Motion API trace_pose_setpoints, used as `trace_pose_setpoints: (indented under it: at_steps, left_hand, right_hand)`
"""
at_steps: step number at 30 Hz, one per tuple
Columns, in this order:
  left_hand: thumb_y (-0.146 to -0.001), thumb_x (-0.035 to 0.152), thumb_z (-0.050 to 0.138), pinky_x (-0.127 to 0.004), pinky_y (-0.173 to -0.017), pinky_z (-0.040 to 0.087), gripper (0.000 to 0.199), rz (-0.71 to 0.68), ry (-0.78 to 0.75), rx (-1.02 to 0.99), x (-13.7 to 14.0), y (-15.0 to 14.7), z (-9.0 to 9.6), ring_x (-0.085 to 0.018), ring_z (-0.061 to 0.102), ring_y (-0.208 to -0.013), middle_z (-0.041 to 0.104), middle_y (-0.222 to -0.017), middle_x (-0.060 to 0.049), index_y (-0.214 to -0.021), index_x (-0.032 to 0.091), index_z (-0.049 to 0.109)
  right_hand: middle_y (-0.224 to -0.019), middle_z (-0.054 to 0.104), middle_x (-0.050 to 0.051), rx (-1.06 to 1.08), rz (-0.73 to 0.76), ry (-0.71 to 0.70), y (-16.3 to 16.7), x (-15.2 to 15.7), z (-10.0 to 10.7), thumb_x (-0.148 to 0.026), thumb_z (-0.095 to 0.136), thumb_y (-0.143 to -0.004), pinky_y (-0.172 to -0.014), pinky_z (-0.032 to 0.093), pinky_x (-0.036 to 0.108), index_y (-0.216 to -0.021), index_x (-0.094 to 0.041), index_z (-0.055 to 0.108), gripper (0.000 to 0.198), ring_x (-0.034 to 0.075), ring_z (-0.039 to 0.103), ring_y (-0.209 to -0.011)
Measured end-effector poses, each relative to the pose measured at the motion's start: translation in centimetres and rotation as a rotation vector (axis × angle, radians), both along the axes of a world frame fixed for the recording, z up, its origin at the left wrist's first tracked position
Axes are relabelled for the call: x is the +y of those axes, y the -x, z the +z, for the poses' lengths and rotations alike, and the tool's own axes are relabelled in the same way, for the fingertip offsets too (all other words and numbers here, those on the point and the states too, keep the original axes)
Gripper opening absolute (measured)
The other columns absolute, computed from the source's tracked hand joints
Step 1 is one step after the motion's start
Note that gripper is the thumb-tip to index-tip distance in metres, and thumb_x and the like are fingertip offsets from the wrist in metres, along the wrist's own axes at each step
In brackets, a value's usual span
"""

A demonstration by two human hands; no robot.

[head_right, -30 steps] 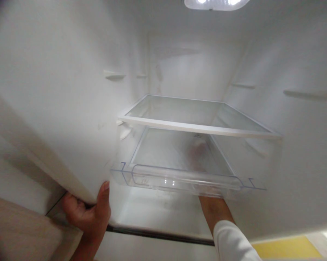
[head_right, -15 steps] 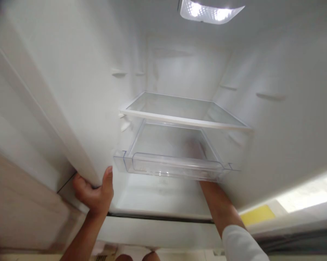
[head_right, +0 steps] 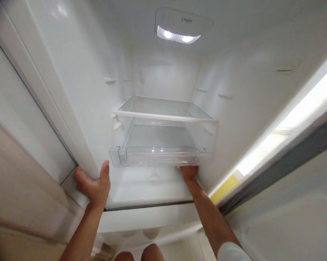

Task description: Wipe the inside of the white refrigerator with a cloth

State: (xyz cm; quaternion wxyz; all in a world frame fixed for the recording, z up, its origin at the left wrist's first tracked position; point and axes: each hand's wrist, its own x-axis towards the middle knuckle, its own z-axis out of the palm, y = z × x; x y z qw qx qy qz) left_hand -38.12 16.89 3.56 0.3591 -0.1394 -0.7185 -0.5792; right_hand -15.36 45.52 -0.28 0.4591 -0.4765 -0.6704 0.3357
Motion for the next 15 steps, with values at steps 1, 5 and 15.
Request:
trace_pose_setpoints:
  at_steps: [1,5,15]
  left_hand:
    - [-0.074,0.085,0.066,-0.045,-0.085,0.056,0.089,-0.010,-0.005,-0.004,0.0,0.0,0.0,-0.035,0.072,-0.098,0.070,-0.103,-0.018,-0.121,0.010,0.059]
    - [-0.075,0.084,0.066,-0.048,-0.089,0.055,0.088,-0.042,-0.003,-0.029,0.1,-0.2,0.1,-0.036,0.070,-0.102,0.070,-0.108,-0.019,-0.124,0.011,0.058]
    - [-0.080,0.070,0.072,-0.041,-0.085,0.054,0.072,-0.073,-0.044,-0.005,0.3,-0.9,0.0,-0.031,0.072,-0.102,0.072,-0.110,-0.016,-0.123,0.014,0.059]
  right_hand:
    - [-0.119,0.073,0.011,-0.109,0.001,-0.061,-0.3,0.1,-0.3,-0.023,0.066,-0.093,-0.107,0.046,0.045,-0.108,-0.017,0.074,0.019,0.028,0.063,-0.118]
    - [-0.107,0.076,0.015,-0.373,-0.044,-0.237,-1.2,-0.4,-2.0,-0.012,0.063,-0.078,-0.114,0.033,0.048,-0.097,-0.017,0.077,0.024,0.034,0.060,-0.121]
    - [-0.110,0.077,0.015,-0.798,0.038,-0.448,-0.4,-1.6,-1.8,-0.015,0.055,-0.084,-0.111,0.040,0.048,-0.118,-0.017,0.076,0.040,0.033,0.067,-0.114]
